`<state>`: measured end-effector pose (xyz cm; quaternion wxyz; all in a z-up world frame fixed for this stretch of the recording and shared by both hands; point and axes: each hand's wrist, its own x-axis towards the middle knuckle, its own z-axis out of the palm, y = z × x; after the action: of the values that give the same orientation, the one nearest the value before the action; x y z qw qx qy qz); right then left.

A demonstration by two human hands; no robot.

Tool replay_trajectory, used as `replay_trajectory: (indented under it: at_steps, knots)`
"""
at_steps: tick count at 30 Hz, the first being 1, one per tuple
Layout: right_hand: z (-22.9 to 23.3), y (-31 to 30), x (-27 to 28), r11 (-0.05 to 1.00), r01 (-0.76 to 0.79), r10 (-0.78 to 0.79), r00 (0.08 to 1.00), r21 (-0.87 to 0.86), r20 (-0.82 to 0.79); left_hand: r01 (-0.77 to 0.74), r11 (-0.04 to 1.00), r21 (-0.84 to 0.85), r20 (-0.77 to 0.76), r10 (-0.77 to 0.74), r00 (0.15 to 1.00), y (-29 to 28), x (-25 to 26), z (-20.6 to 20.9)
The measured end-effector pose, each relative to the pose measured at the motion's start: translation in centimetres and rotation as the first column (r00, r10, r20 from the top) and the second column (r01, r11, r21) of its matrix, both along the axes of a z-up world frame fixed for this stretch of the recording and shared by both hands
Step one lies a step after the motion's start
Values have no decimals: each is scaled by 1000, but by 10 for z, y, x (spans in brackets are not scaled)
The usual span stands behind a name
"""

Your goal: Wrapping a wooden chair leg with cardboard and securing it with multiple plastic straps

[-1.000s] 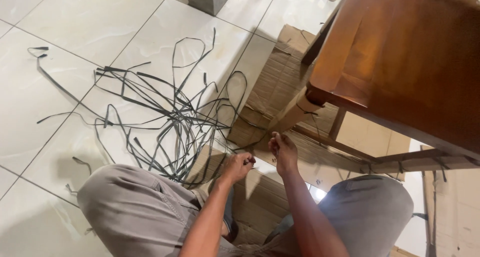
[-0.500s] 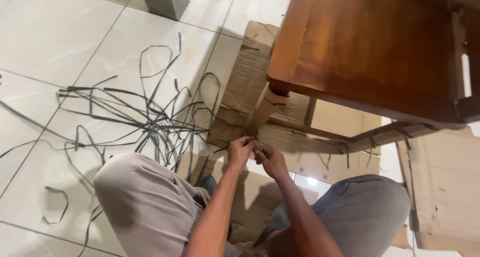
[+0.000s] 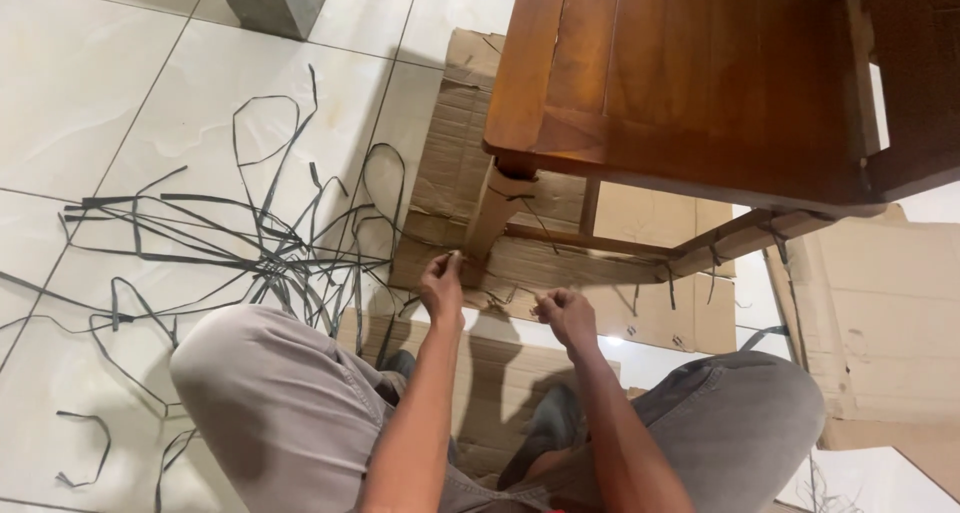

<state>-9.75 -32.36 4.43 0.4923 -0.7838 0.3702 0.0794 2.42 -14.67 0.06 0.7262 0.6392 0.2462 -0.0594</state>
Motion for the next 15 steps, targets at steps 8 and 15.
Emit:
replay_trajectory:
  at_steps: [8,15]
  knots:
    - [-15,4,17,985,19,-25,999,-170,-34,-29,975,220,-191,72,979,42,-4,-17]
    - [-61,36,27,789,-457,483,875,-411,-45,222,813,538,-350,-24,936,71,-12,-119]
